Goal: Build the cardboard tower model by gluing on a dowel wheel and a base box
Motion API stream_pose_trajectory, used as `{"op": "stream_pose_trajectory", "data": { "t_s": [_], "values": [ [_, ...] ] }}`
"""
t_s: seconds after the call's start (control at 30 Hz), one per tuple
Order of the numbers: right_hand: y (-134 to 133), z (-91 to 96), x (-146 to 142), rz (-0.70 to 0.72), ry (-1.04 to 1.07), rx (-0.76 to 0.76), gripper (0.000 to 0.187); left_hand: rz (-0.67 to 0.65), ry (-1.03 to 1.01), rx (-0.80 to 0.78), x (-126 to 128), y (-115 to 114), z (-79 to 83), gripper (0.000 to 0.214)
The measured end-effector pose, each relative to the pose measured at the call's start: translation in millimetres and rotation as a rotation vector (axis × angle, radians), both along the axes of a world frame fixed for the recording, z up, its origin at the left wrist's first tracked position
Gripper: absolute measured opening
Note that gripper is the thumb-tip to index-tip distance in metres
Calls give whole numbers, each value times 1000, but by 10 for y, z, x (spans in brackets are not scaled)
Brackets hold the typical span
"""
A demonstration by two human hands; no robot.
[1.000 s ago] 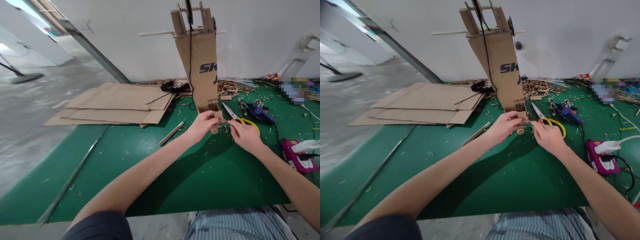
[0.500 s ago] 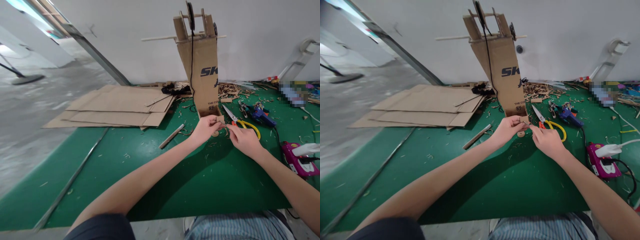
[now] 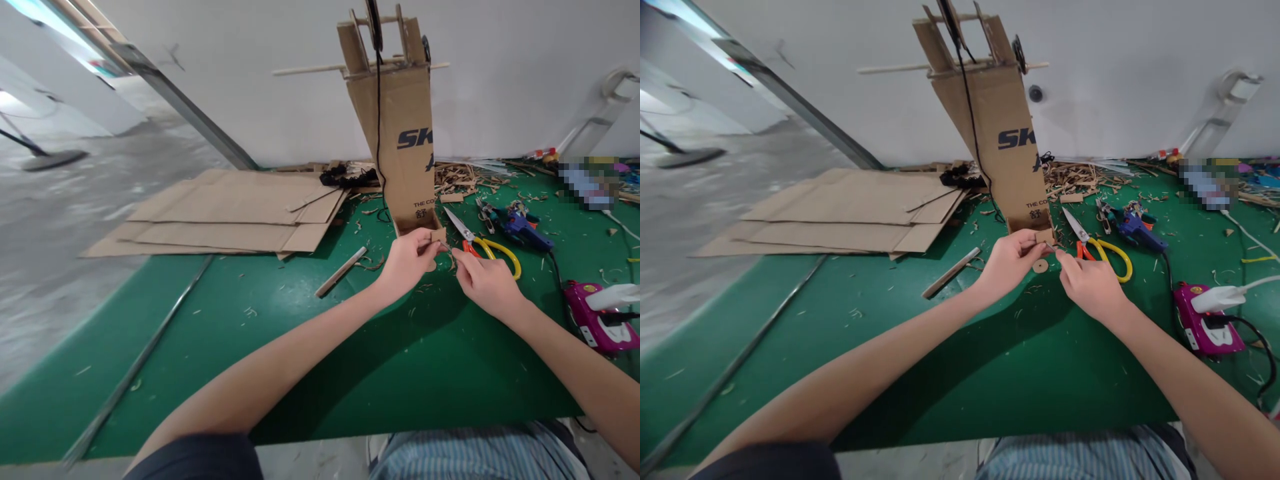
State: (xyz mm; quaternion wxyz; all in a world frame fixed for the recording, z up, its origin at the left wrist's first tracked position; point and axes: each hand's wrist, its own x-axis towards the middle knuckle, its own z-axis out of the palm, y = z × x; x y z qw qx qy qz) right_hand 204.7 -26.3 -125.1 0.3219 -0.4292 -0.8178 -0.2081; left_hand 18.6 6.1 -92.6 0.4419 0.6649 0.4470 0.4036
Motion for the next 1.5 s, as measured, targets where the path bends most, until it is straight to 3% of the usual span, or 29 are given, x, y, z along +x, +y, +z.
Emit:
{"op": "stream_pose_trajectory", "data": {
  "t_s": [0.17,0.3,0.4,0.53,0.67,0.77,0.87,0.97,1.1,1.2,1.4,1.5],
  "values": [
    [-23,2,-16,42,60,-91,28,97,217,269,7,-45,-27,8],
    [-48,-10,-47,72,227,-257,27,116,259,382,10,-63,-41,9],
    [-79,0,-101,89,483,-465,23,129,278,399,8,-73,-72,9],
    [-112,48,-199,170,989,-836,10,139,326,426,8,-83,-132,10],
    [-118,95,-258,226,1399,-1148,15,135,350,449,9,-85,-163,11],
    [-108,99,-220,222,1305,-1088,15,115,385,468,6,-80,-153,14],
    [-91,86,-130,168,932,-842,9,87,390,453,3,-75,-135,17],
    [-73,77,-49,133,575,-616,18,76,384,432,6,-76,-121,16],
    [-64,74,-19,109,326,-459,26,76,376,414,8,-86,-100,14],
    [-80,75,-48,98,399,-481,24,80,386,397,7,-95,-84,13],
    [-113,69,-129,97,786,-732,11,50,347,371,15,-95,-77,17],
    [-110,68,-145,123,872,-784,10,56,326,370,17,-79,-67,18]
  ]
}}
